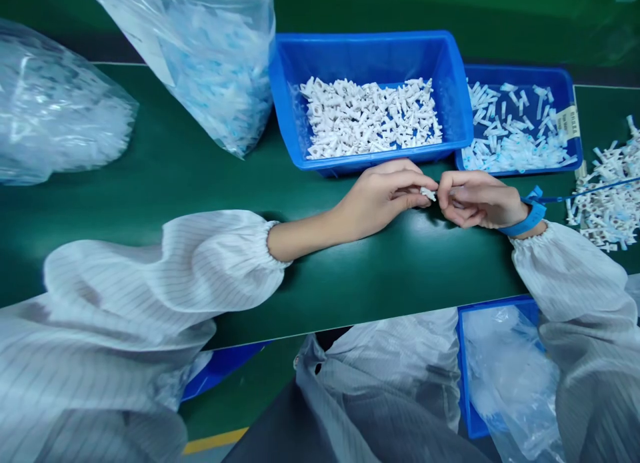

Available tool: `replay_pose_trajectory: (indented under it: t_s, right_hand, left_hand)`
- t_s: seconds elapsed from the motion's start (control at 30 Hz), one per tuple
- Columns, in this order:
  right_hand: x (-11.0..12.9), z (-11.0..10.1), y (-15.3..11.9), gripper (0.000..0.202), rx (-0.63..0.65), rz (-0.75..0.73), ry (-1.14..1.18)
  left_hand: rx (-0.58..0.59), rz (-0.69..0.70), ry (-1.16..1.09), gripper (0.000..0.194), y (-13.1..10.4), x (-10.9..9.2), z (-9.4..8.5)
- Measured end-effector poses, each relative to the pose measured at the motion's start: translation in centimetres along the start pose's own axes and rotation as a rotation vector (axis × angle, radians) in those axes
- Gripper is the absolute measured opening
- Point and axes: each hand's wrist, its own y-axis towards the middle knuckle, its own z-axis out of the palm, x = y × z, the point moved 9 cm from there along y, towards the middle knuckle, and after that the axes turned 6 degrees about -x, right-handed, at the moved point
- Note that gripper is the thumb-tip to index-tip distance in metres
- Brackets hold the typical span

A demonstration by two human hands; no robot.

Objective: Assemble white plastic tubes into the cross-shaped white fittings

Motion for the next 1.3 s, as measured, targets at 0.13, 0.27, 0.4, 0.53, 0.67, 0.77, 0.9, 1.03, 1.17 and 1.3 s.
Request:
replay_pose_trajectory:
  t_s: [0.13,0.27,0.4,0.53,0.67,0.77,0.9,1.03,1.17,1.3]
  right_hand:
    - [0.2,-1.1,0.2,0.032,-0.128,-0.054,-0.046]
    - [0.9,-1.8,0.2,0.029,-0.209,-0.168,-0.074]
    - [1.2,-1.9,0.0,0.033,-0.241,-0.182,-0.121]
    - [1.1,-1.5,0.0,0.034,-0.198,-0.178,-0.158]
    - [1.0,-1.4,0.1,0.031,-0.172,-0.18,-0.188]
    - [0.9,-1.5,0.2,0.031,-0.168,-0.169,-0.203]
    - [0.8,-1.8,0.1,0.033,-0.2,-0.187,-0.22]
    - [1.1,-2.3,-0.1,0.028,-0.278,-0.253,-0.306]
    - [2.3,-3.1,-0.5,0.028,-0.45,-0.352,-0.472]
    - [2.9,-3.4,-1.0,0.022,-0.558,-0.39,-0.56]
  left_hand:
    - [0.017,-0.077,-0.095,0.024,0.1,0.5,0.4]
    - [-0.004,-0.141,-0.188,0.034,0.1,0.9,0.4]
    - [0.004,-0.138,-0.146,0.04,-0.1,0.6,0.4]
    - [0.034,-0.138,-0.091,0.036,-0.2,0.3,0.5]
    - [0.077,-0.156,-0.087,0.03,-0.2,0.4,0.7]
    - [0.098,-0.171,-0.08,0.03,-0.2,0.5,0.9]
    - [0.091,-0.147,-0.039,0.028,-0.2,0.3,0.8]
    - [0.059,-0.048,0.037,0.022,-0.1,-0.6,0.4]
    - [0.032,0.008,0.059,0.018,-0.2,-1.1,0.2]
    - [0.022,-0.014,0.038,0.022,-0.4,-1.0,0.1]
